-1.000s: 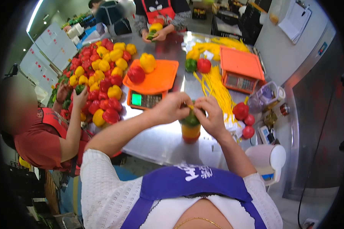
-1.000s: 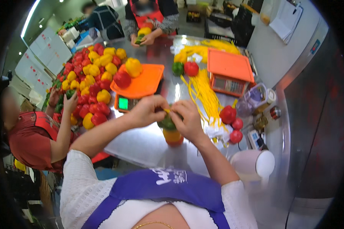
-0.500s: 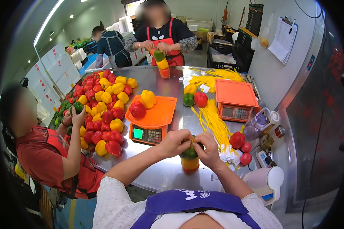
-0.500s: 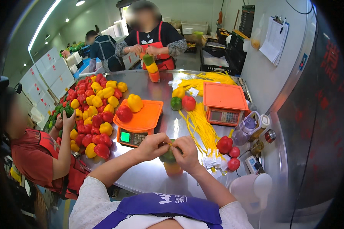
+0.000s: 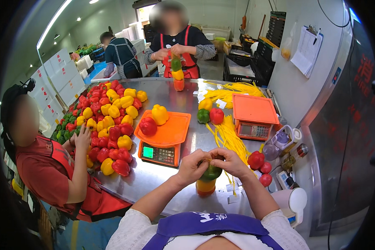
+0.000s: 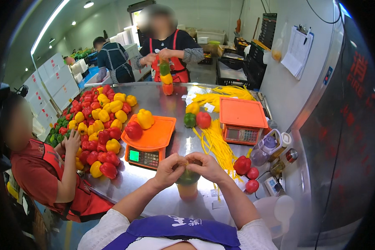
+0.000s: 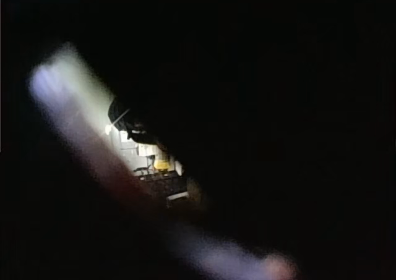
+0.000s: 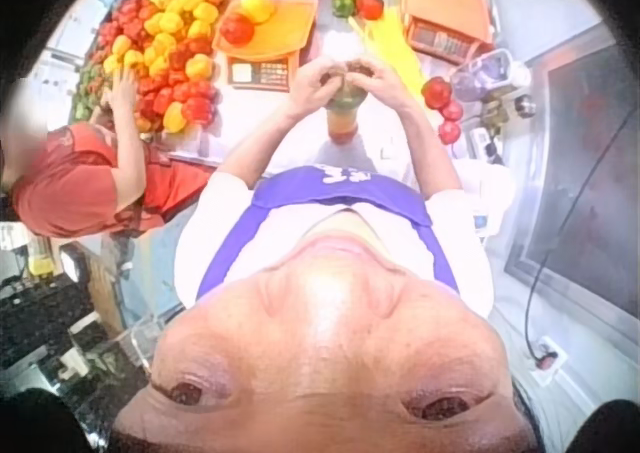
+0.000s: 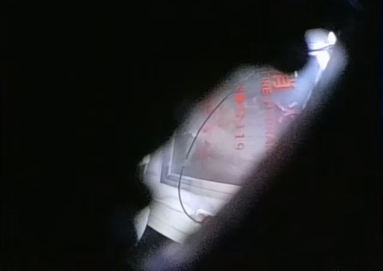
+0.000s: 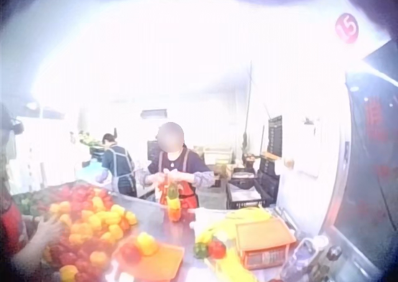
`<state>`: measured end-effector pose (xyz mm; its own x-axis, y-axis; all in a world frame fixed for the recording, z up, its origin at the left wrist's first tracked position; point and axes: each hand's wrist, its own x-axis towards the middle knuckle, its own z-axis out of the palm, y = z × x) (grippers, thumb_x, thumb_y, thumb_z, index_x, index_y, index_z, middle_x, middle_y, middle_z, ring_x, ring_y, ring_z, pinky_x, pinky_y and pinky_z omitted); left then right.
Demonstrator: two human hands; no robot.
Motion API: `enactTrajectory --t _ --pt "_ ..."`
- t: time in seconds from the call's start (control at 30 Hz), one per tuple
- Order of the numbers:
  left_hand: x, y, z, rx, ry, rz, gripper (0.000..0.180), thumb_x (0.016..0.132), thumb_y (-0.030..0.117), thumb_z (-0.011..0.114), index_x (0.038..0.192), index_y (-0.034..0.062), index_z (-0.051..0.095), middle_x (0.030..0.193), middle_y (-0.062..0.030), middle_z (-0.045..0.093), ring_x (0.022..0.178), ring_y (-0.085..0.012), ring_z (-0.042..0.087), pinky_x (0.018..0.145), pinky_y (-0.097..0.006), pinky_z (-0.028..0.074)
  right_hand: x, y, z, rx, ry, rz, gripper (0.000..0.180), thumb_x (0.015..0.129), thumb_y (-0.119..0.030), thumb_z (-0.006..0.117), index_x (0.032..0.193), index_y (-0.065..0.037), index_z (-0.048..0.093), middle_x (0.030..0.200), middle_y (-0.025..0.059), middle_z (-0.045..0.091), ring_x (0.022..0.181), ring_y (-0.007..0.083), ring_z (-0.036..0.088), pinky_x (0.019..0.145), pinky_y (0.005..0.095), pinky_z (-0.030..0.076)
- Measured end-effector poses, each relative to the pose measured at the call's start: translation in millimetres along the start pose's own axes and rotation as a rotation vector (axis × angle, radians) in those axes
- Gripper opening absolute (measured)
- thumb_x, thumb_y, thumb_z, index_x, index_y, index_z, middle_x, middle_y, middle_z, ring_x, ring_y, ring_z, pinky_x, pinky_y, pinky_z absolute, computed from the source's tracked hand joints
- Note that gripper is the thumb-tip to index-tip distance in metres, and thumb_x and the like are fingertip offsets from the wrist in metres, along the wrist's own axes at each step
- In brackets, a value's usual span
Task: The person assembles skewers by threading red, yellow, and green bell peppers onto yellow plastic sticks. They pick peppers from a pile, insert them onto the sticks, and tie the ends to secure the arrangement. The process is repeated multiple times at a workstation with digital scales and other workers nearby.
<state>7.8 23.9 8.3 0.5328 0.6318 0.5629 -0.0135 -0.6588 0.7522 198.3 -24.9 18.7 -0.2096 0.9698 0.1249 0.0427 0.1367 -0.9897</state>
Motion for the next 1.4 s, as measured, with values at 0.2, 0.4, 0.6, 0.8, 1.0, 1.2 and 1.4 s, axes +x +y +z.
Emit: enactTrajectory --t 0.2,0.4,0.6,0.8,1.0,1.2,1.4 --pt "-3 4 2 0.054 0.014 -0.003 0.004 0.088 0.0 0.062 0.092 0.0019 0.061 0.078 -0.0061 0.055 0.066 -0.0135 0.055 0.06 -0.027 0.045 3 4 -5 0.069 -0.068 0.06 0.019 0.088 -0.01 0.07 0.105 -0.004 0.065 0.089 -0.0036 0.062 0.082 0.0045 0.056 0.074 0.0204 0.046" --pt "-4 8 1 0.081 0.02 0.026 0.003 0.089 0.002 0.063 0.091 0.0019 0.061 0.077 -0.0071 0.055 0.067 -0.0155 0.056 0.06 -0.028 0.045 3 5 -5 0.137 -0.081 0.035 0.013 0.089 -0.011 0.068 0.098 -0.004 0.065 0.087 -0.0038 0.061 0.081 0.0043 0.055 0.072 0.0203 0.045" --pt "-3 8 1 0.108 0.027 0.075 0.004 0.088 0.001 0.063 0.092 0.0021 0.061 0.077 -0.0071 0.055 0.066 -0.0163 0.056 0.059 -0.028 0.045 5 2 -9 0.174 -0.099 0.054 0.01 0.089 -0.013 0.067 0.094 -0.005 0.064 0.086 -0.0037 0.061 0.078 0.004 0.054 0.068 0.0199 0.044" --pt "-5 4 1 0.041 0.011 0.005 0.006 0.088 -0.001 0.062 0.093 0.0014 0.061 0.079 -0.007 0.056 0.068 -0.0144 0.057 0.062 -0.027 0.046 1 15 -2 0.159 0.01 0.005 0.007 0.092 -0.012 0.062 0.09 -0.006 0.061 0.082 -0.0043 0.059 0.075 0.0038 0.052 0.065 0.02 0.042" --pt "-7 6 2 -0.001 -0.029 -0.006 0.009 0.087 -0.002 0.061 0.095 0.0009 0.061 0.081 -0.0067 0.057 0.068 -0.0132 0.056 0.062 -0.026 0.046 1 14 8 -0.1 0.159 -0.06 0.01 0.094 -0.014 0.057 0.089 -0.005 0.058 0.079 -0.0015 0.057 0.073 0.006 0.052 0.064 0.0221 0.043" --pt "-5 10 3 0.086 -0.035 0.074 0.007 0.084 0.0 0.064 0.091 0.0012 0.063 0.078 -0.0082 0.059 0.065 -0.0158 0.058 0.06 -0.027 0.046 5 22 18 -0.112 0.353 -0.13 0.01 0.095 -0.011 0.055 0.09 -0.003 0.057 0.077 0.001 0.056 0.072 0.0087 0.053 0.064 0.0238 0.045" --pt "-10 15 11 0.173 0.125 -0.035 0.013 0.081 0.01 0.074 0.084 0.0018 0.065 0.073 -0.0094 0.064 0.062 -0.0173 0.062 0.056 -0.029 0.048 2 21 27 0.099 0.365 -0.075 0.008 0.096 -0.008 0.055 0.09 -0.003 0.056 0.081 0.0001 0.057 0.074 0.0067 0.053 0.067 0.0214 0.044"
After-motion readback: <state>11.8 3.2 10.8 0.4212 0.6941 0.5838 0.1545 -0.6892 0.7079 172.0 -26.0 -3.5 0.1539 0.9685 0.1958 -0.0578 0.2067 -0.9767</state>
